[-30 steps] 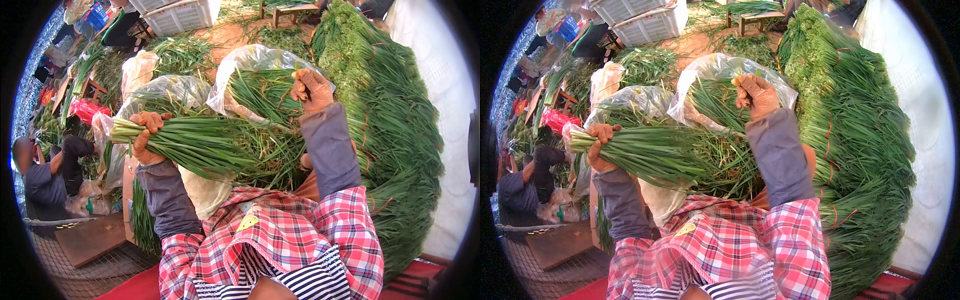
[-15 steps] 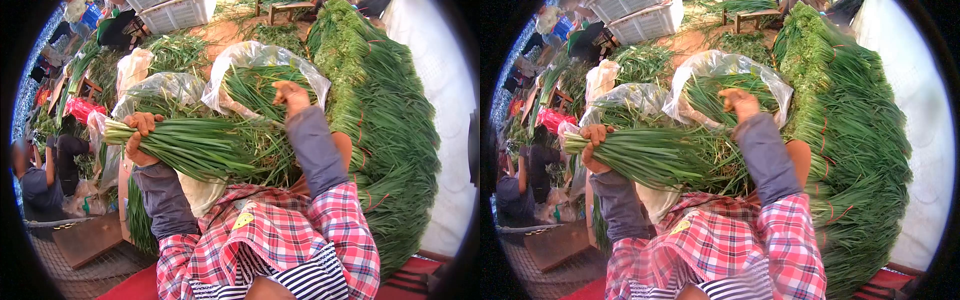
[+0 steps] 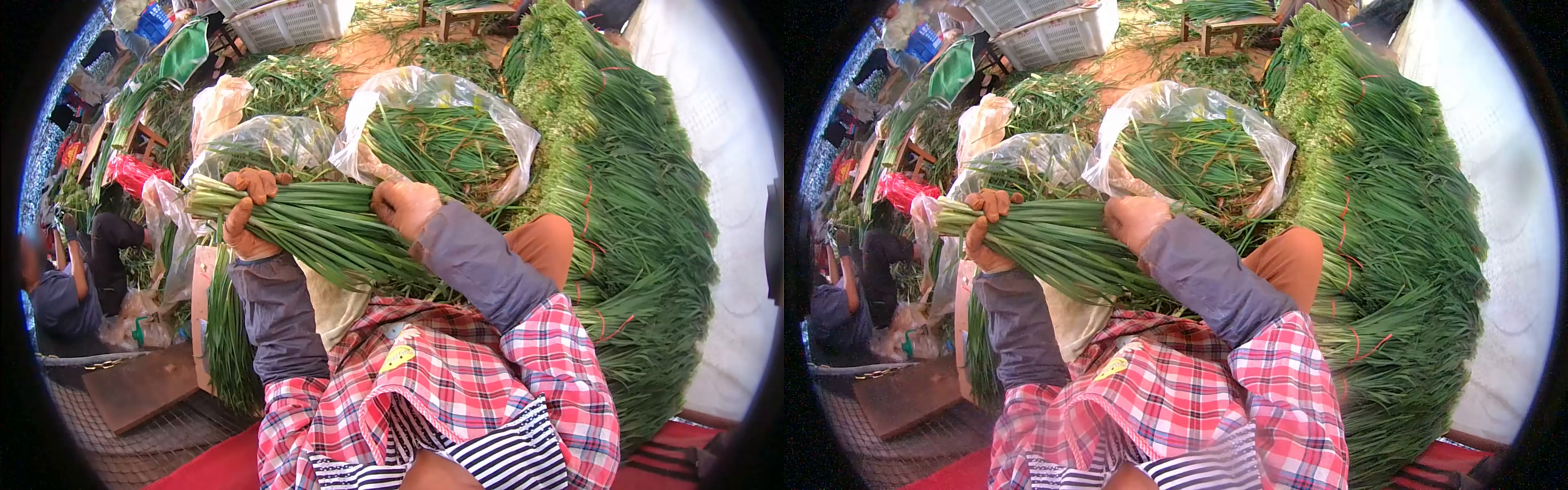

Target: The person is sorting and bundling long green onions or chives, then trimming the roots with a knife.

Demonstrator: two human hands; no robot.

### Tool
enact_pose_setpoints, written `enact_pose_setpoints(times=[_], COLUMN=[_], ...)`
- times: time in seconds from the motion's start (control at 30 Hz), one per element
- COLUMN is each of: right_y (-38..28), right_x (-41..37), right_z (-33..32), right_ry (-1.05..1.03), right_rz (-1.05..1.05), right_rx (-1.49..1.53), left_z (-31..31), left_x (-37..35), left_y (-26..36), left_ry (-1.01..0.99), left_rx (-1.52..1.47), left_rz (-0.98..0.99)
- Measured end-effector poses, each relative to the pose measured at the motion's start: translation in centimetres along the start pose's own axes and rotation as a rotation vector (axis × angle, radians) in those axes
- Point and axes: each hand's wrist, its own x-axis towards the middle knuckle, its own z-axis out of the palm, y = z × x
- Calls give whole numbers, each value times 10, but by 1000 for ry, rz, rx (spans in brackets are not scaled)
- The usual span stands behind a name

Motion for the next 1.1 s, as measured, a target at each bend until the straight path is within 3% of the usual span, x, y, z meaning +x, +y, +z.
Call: enact_pose_setpoints(times=[0.07, 0.17, 0.23, 0.3, 0.33, 0.43, 0.5, 0.57, 0.6, 0.7, 0.73, 0.8, 0.83, 0.9, 1.03, 1.1], right_y=[4, 42, 77, 114, 94, 28, -4, -17, -14, 9, 17, 33, 34, 33, 21, 29], right_x=[-2, 1, -9, -10, -13, -8, 2, 5, 5, 7, -1, -8, -7, -12, -27, -31], right_z=[-8, -15, -39, -47, -70, -71, -39, -4, 11, 17, 4, -8, -11, -10, 10, 27], right_ry=[134, 253, 109, -379, -361, -64, -63, -150, -204, -415, -427, -533, -584, -693, -1049, -1136], right_rz=[38, 151, 359, 378, 354, 16, -221, -126, -34, 314, 333, 329, 298, 248, 331, 341], right_rx=[167, 663, 275, -244, -213, 382, 211, 472, 610, 1092, 1277, 1601, 1664, 1802, 1755, 1783], left_z=[-2, -3, -18, -21, -13, 11, 27, 26, 25, 11, 6, -22, -37, -48, 15, 30], left_x=[-2, -9, -7, -5, -2, 11, 18, 27, 28, 16, 10, -14, -25, -45, -40, -42], left_y=[-1, -2, 8, 17, 16, -6, -32, -59, -62, -54, -48, -57, -68, -91, -92, -89], left_ry=[2, 90, 154, 331, 399, 531, 579, 639, 506, 236, 150, 215, 265, 81, -76, 16], left_rx=[8, 18, 26, 30, 115, 235, 123, 118, 206, 76, 178, 32, -54, -108, -452, -475], left_rz=[-25, -35, -14, -37, -69, -324, -394, -393, -431, -405, -456, -533, -591, -657, -611, -617])
